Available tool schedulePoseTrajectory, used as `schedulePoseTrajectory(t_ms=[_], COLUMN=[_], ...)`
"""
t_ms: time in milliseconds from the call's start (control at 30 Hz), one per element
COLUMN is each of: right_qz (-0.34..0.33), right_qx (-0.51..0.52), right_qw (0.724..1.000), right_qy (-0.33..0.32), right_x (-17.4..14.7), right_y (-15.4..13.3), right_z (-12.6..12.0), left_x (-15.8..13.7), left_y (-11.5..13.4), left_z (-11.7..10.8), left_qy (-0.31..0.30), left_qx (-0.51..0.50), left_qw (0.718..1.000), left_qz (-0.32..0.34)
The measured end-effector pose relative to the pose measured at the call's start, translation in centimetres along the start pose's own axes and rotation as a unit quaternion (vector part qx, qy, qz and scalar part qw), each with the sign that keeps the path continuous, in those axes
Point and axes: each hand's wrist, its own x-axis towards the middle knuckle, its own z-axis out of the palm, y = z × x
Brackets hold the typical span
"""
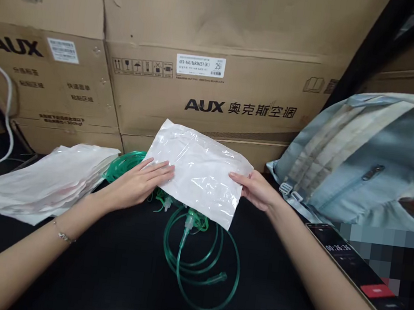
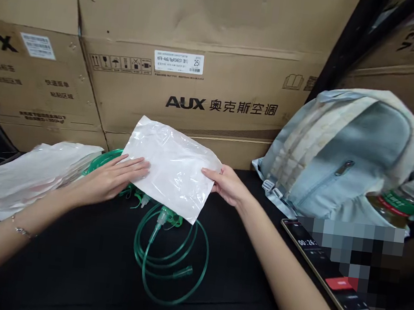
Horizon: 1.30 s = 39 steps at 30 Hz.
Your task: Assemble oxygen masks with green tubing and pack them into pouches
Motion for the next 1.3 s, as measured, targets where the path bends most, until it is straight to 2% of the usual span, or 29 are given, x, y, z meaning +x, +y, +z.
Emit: schedulePoseTrajectory(t_ms=[100,300,467,500,567,633,667,733,833,1033,1100,1233,1300], right_qz=[-0.039,-0.074,-0.125,-0.138,-0.161,-0.175,-0.180,-0.191,-0.210,-0.215,-0.224,-0.206,-0.203], right_qx=[0.034,0.067,0.085,0.091,0.098,0.091,0.084,0.069,0.036,-0.028,-0.049,-0.116,-0.178], right_qw=[0.996,0.991,0.983,0.979,0.973,0.973,0.974,0.977,0.977,0.976,0.973,0.966,0.952], right_qy=[0.067,0.084,0.103,0.116,0.133,0.121,0.105,0.068,0.020,-0.009,0.014,0.107,0.144], right_x=[0.5,0.4,0.1,0.1,-0.2,-0.5,-0.8,-1.2,-1.8,-2.0,-2.1,-3.3,-4.6], right_y=[1.8,2.2,1.8,1.9,2.1,2.3,2.3,2.1,1.6,1.4,1.7,2.4,2.4], right_z=[0.8,1.0,0.8,1.0,1.8,2.6,2.9,3.4,3.4,2.5,2.3,2.4,2.6], left_x=[1.9,6.3,7.8,8.0,8.6,9.3,9.6,10.1,10.1,9.5,9.5,9.4,9.4], left_y=[0.9,1.5,2.5,3.1,4.6,5.9,6.3,6.7,6.4,5.5,5.1,4.6,4.7], left_z=[-0.4,0.1,0.7,0.4,-0.3,-1.0,-1.3,-1.5,-1.5,-1.6,-1.5,-1.3,-1.4], left_qy=[0.002,0.060,0.129,0.138,0.136,0.101,0.083,0.062,0.051,0.021,0.042,0.115,0.129], left_qx=[-0.031,-0.105,-0.145,-0.161,-0.206,-0.238,-0.249,-0.263,-0.284,-0.314,-0.303,-0.246,-0.198], left_qw=[0.999,0.992,0.980,0.977,0.967,0.954,0.951,0.951,0.952,0.949,0.952,0.962,0.971], left_qz=[-0.013,0.031,0.043,0.023,-0.066,-0.149,-0.162,-0.150,-0.098,-0.029,-0.027,-0.030,-0.019])
